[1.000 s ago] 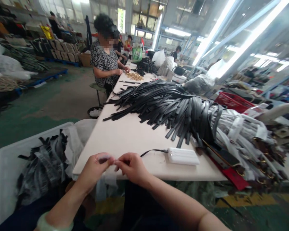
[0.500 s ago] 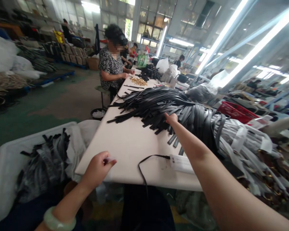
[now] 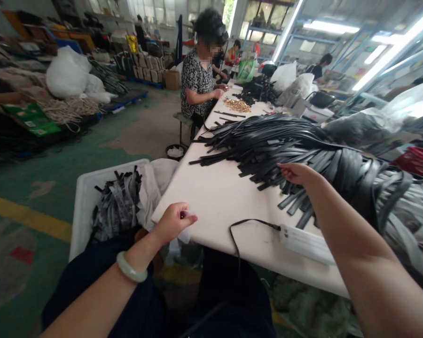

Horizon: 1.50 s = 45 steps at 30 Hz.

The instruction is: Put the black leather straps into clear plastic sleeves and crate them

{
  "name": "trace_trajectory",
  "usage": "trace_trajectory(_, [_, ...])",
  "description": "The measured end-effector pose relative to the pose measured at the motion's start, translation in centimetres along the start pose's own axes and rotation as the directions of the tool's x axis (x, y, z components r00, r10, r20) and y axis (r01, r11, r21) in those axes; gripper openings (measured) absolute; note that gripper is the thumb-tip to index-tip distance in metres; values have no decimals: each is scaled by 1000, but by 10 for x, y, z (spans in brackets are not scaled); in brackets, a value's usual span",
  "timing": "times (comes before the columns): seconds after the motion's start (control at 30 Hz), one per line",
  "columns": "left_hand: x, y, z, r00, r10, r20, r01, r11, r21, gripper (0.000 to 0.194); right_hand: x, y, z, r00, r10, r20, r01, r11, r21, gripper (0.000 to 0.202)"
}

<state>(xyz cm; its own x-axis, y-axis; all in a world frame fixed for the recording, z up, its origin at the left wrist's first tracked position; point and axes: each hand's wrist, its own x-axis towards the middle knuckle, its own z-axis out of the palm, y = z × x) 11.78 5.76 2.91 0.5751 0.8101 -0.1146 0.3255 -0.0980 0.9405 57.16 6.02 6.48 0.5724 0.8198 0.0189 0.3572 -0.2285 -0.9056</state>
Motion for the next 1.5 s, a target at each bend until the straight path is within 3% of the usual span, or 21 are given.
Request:
trace_trajectory(0.13, [-5,3,-1,993,11,118,4,992,-128,36,-86,-28,44,953,-4,301,-41,989,143,23])
trace_trajectory(0.17, [-6,4,-1,990,14,138,6,990,-140,36,-114,-37,59,897,-92,431,-14,972,236,21])
trace_trajectory(0.23, [-8,5,-1,988,13,154,9,989,-146,38,-167,-55,89,766,-274,582,77,937,341,16])
trace_trajectory(0.3, [-10,6,-2,988,15,155,8,990,-144,40,-208,-71,115,690,-455,563,302,888,347,9])
trace_trajectory(0.37, [-12,7,-3,988,28,155,-3,988,-156,43,-230,-80,134,651,-600,465,522,798,300,20])
trace_trajectory(0.4, [-13,7,-4,986,36,161,-9,986,-166,44,-235,-82,142,640,-640,425,581,765,278,28])
trace_trajectory(0.47, [-15,7,-6,983,37,177,-3,982,-188,45,-238,-83,154,643,-630,435,585,771,251,38])
trace_trajectory(0.6, [-17,6,-10,978,41,207,8,973,-231,43,-238,-82,168,644,-508,571,515,841,167,24])
trace_trajectory(0.7, [-18,5,-12,976,48,213,7,968,-249,42,-242,-84,174,710,-459,534,476,872,117,13])
trace_trajectory(0.83, [-18,5,-13,977,53,206,13,952,-304,40,-248,-85,178,791,-380,479,381,919,99,14])
trace_trajectory(0.97, [-18,6,-13,982,67,174,8,917,-399,32,-254,-86,176,857,-382,346,381,922,74,15])
trace_trajectory(1.17, [-20,8,-16,993,56,105,-21,950,-311,34,-261,-81,165,829,-440,345,417,898,142,9])
trace_trajectory(1.23, [-20,8,-17,995,45,91,-15,953,-303,37,-259,-79,160,859,-417,296,331,895,300,14])
trace_trajectory(1.33, [-20,7,-17,991,42,128,-5,962,-274,40,-251,-80,153,872,-430,236,222,774,593,18])
trace_trajectory(1.43, [-19,6,-16,979,17,204,31,974,-227,39,-244,-85,151,798,-550,246,243,667,704,5])
trace_trajectory(1.5, [-20,5,-15,967,-10,255,64,976,-206,37,-242,-89,152,733,-623,274,301,658,691,11])
